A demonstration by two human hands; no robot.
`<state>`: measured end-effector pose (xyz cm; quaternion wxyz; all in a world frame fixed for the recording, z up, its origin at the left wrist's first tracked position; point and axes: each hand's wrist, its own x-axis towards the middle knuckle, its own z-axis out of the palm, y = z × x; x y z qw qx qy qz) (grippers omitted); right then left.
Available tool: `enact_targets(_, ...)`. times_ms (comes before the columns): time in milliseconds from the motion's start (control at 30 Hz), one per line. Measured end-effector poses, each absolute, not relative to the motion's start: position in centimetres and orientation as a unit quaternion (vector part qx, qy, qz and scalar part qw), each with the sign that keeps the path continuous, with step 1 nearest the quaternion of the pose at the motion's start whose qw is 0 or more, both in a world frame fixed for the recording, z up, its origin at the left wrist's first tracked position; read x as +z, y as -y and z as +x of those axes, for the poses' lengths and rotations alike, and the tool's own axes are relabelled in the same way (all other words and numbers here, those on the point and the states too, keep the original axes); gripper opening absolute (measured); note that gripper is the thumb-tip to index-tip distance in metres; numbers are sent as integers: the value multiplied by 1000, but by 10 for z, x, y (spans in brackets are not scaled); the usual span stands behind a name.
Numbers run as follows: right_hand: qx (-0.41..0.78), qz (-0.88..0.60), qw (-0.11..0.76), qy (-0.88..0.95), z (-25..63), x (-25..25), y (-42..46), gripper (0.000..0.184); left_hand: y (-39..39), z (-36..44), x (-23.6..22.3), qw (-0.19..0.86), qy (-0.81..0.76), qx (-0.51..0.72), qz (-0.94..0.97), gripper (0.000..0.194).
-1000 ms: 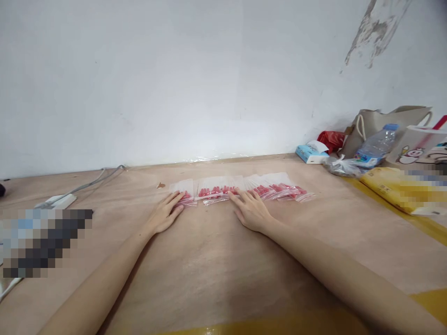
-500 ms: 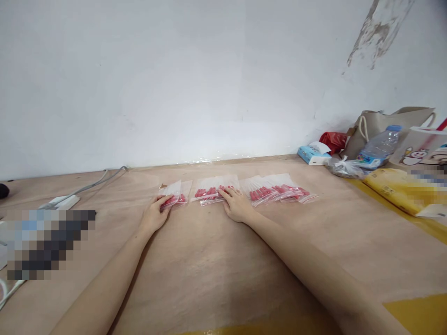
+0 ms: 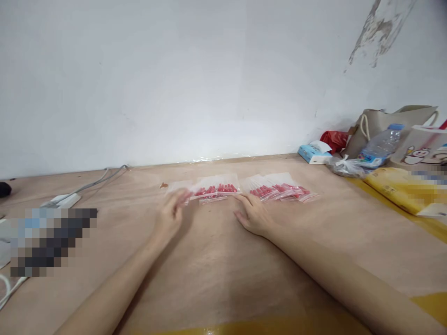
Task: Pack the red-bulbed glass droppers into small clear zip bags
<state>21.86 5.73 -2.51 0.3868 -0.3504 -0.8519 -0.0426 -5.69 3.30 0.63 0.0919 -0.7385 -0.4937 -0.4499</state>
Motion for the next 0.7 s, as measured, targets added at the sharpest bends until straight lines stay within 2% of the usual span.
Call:
enact_targets(133, -88, -279, 401, 868, 243, -24, -38, 49, -13, 11, -5, 110, 328, -337, -876, 35)
enact_targets(233, -142, -222, 378, 888, 252, -21, -29, 32, -12, 45, -15, 99, 327, -273, -900, 30)
enact_targets(333, -167, -208, 351, 897, 255, -21, -26, 14, -17, 54, -19, 92, 340, -271, -896, 31)
enact_targets(433, -156, -244, 350, 891, 255, -24, -27, 15, -21, 42, -19, 103, 335, -288, -891, 35)
enact_targets(567, -111, -272, 357, 886, 257, -29, -29, 16, -22, 14, -19, 143, 275, -305, -900, 22)
enact_targets(700, -99, -302, 368, 874, 259, -31, -30, 17, -22, 4, -19, 187, 224, -315, -903, 18)
